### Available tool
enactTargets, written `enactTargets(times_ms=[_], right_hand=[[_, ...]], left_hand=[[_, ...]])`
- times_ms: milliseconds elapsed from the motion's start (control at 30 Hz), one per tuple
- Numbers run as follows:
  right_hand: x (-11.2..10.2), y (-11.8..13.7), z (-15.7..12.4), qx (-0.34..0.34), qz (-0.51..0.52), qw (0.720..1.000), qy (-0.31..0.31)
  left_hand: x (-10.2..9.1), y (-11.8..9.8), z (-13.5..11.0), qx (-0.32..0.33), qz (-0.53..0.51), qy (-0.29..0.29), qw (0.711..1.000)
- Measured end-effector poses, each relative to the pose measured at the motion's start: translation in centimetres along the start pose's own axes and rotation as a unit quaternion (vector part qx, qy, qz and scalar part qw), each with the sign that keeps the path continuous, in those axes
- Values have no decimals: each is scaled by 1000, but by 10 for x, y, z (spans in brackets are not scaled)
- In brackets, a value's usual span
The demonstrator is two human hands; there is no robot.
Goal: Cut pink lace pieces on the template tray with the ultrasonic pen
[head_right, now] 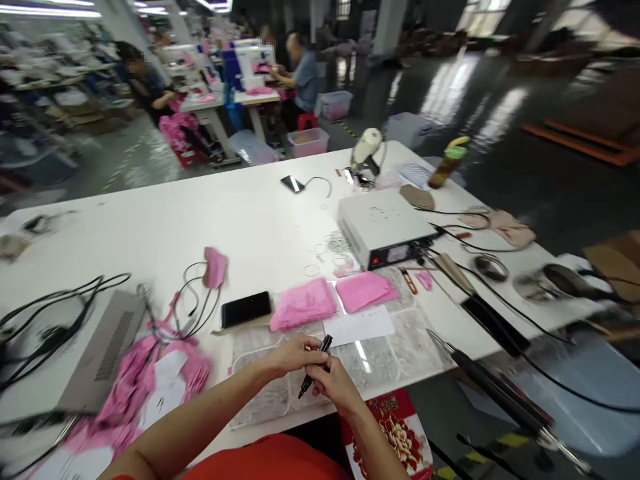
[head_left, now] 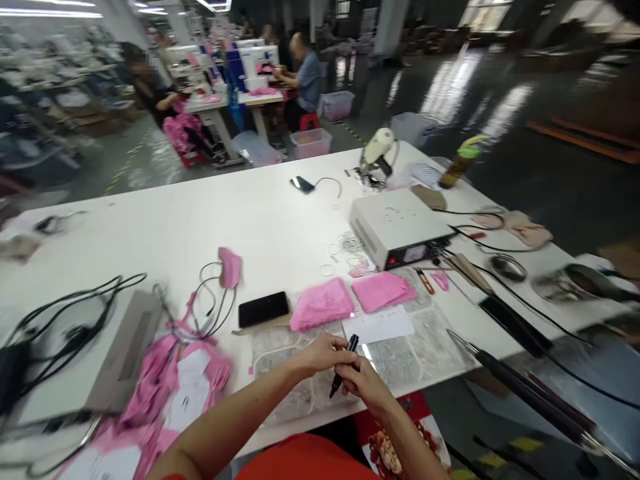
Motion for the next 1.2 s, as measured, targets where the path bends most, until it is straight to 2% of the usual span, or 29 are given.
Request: enactTargets(times_ms=[67, 167, 233, 300, 367, 433, 533, 767, 1067, 1200], right_hand=[[18, -3, 3, 24, -7, 999, 44], [32, -4, 6, 39, 9, 997, 70], [39, -8, 6, 45, 9, 997, 67], [47, -17, 2, 59, -13, 996, 69], [62, -26, -3, 56, -89, 989, 107], [78, -32, -9, 29, -182, 970, 160], [98, -39, -17, 0, -268, 939, 217], [118, -42, -27, -30, -355, 895, 269], [145, -21, -31, -97, -425, 849, 298], [157, -31, -42, -111, -422, 837, 330]], left_hand=[[-36, 18, -19, -18, -108, -51, 993], [-90, 51, -60, -23, -269, -140, 953], [-112, 74, -92, -15, -360, -184, 915], [-121, 95, -120, -2, -430, -214, 877], [-121, 112, -143, 13, -479, -235, 846], [-115, 122, -160, 28, -510, -248, 824], [-108, 128, -176, 49, -523, -257, 811], [-105, 123, -196, 90, -480, -277, 828], [-96, 107, -207, 105, -375, -286, 875], [-94, 112, -211, 102, -353, -306, 878]])
Point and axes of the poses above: each hand's wrist, its own z-axis towards the middle knuckle, its own x-axis out of the palm, y = z × x, the point moved 10 cm from there along z, towards the middle knuckle, and after that the axes turned 13 degrees about -x, right-handed, at the moved point
